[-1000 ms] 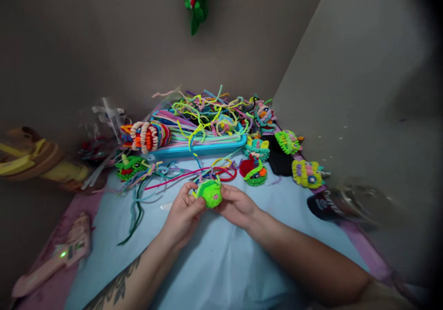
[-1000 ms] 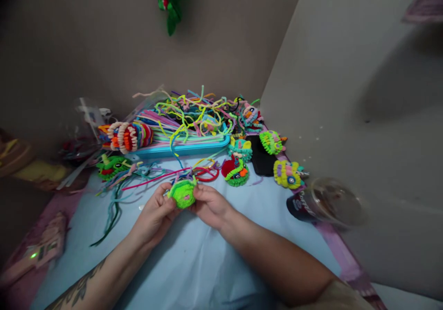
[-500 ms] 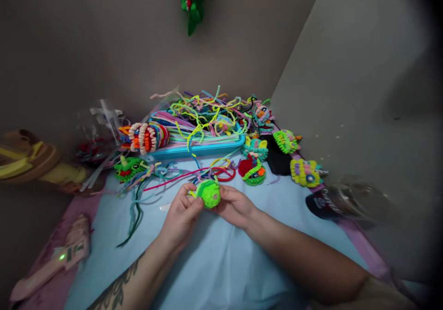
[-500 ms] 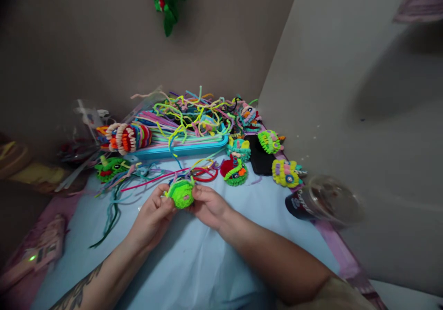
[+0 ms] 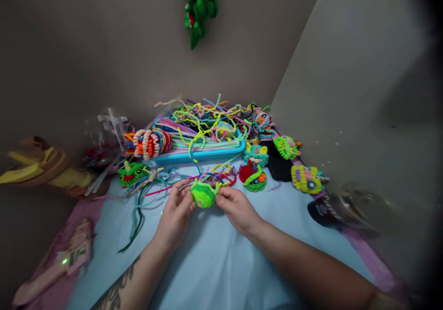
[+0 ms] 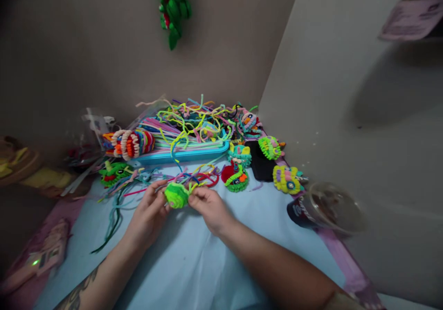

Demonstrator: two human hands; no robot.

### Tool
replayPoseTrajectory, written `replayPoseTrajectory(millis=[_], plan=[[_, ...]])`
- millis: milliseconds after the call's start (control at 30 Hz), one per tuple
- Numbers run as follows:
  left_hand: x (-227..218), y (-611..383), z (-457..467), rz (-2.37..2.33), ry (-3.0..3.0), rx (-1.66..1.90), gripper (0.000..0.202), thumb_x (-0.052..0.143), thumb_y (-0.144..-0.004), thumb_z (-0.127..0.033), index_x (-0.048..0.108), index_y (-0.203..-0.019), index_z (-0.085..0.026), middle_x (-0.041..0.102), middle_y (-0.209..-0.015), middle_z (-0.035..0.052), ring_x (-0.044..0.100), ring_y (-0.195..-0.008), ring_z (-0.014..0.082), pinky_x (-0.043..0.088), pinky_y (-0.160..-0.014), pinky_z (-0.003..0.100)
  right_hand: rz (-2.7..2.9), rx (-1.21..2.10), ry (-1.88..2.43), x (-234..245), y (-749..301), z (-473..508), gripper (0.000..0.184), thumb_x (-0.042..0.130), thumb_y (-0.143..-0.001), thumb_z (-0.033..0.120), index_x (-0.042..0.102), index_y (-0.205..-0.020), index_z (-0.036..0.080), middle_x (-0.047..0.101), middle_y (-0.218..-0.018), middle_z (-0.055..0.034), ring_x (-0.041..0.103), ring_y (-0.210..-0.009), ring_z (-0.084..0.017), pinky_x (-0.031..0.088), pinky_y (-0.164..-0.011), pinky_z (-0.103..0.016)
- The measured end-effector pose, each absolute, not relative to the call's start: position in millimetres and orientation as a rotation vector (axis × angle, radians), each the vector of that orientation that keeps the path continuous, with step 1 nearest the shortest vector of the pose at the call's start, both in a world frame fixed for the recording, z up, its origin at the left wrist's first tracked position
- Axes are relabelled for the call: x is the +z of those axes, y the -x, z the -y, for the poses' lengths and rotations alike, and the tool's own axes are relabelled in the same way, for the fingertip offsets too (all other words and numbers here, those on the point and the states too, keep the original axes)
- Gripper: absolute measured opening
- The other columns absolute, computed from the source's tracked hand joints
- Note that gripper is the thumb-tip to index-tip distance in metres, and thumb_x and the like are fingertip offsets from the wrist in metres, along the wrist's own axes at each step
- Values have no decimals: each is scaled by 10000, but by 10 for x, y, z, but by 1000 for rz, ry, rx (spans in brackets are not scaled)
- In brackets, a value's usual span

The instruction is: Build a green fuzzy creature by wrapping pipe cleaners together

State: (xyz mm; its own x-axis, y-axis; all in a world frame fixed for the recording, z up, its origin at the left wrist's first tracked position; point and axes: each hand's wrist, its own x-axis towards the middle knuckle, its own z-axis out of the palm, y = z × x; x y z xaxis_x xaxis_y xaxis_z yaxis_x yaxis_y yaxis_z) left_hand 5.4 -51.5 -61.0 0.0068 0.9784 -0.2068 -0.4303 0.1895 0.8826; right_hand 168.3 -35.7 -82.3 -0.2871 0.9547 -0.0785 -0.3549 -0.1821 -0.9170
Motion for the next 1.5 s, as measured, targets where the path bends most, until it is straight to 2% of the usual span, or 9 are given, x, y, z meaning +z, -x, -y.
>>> replayPoseTrajectory(millis=[167,267,400,567,700,833,1133,1300,1500], plan=[[-613,-85,539,-1097,-1000,1253,509,793,-660,-283,556,-1107,-229,562,-1197,57,560,-1041,197,465,-845,278,1518,1222,1084,-781,-1723,398,155,658,-776,301,701,-660,207,622,-884,-51,532,-960,-217,418,-873,-339],[-582,-114,542,-1166,-980,1270,480,793,-653,-263,563,-1072,-220,588,-1111,42,573,-975,181,458,-820,260,1598,1127,1070,-781,-1705,458,99,639,-787,238,736,-766,239,621,-1050,-71,521,-1100,-237,422,-929,-359],[-562,-75,521,-1238,-844,1347,482,783,-663,-286,541,-1078,-239,592,-1079,23,575,-944,168,465,-774,243,1595,954,1031,-783,-1717,480,166,600,-818,189,724,-889,273,589,-1163,-70,552,-1099,-219,421,-962,-376],[-552,-34,526,-1075,-685,1232,439,734,-718,-301,526,-1103,-261,562,-1145,25,589,-918,167,508,-727,274,1513,866,1022,-775,-1773,403,159,605,-817,166,674,-922,264,593,-1083,-75,562,-1056,-216,466,-874,-355],[-551,-54,549,-1002,-669,1192,393,705,-752,-311,535,-1103,-260,552,-1180,33,599,-909,165,528,-722,286,1615,833,969,-783,-1778,405,123,625,-814,186,700,-880,258,575,-1068,-73,570,-1025,-210,458,-908,-369],[-563,-64,553,-1022,-675,1161,336,694,-763,-297,553,-1064,-249,590,-1104,23,610,-911,172,530,-730,285,1642,811,971,-777,-1768,439,132,617,-809,178,706,-867,257,574,-1073,-76,582,-981,-211,467,-882,-371],[-556,-121,582,-1030,-714,1107,375,723,-722,-290,606,-1065,-196,661,-1098,65,649,-825,177,510,-693,260,1523,954,1063,-773,-1781,365,102,647,-781,209,678,-687,233,578,-1026,-62,564,-1010,-211,438,-910,-364],[-513,-66,535,-1031,-609,1156,447,732,-701,-274,583,-1120,-230,671,-1065,35,666,-756,156,545,-650,267,1356,1132,941,-816,-1821,280,135,638,-818,355,710,-803,242,598,-1009,-65,561,-1001,-208,438,-888,-349],[-532,-54,530,-996,-565,1028,337,701,-747,-304,596,-1046,-189,659,-894,27,648,-711,143,563,-566,244,1252,1145,991,-838,-1851,230,183,613,-843,406,679,-855,235,606,-929,-47,568,-914,-198,437,-855,-337]])
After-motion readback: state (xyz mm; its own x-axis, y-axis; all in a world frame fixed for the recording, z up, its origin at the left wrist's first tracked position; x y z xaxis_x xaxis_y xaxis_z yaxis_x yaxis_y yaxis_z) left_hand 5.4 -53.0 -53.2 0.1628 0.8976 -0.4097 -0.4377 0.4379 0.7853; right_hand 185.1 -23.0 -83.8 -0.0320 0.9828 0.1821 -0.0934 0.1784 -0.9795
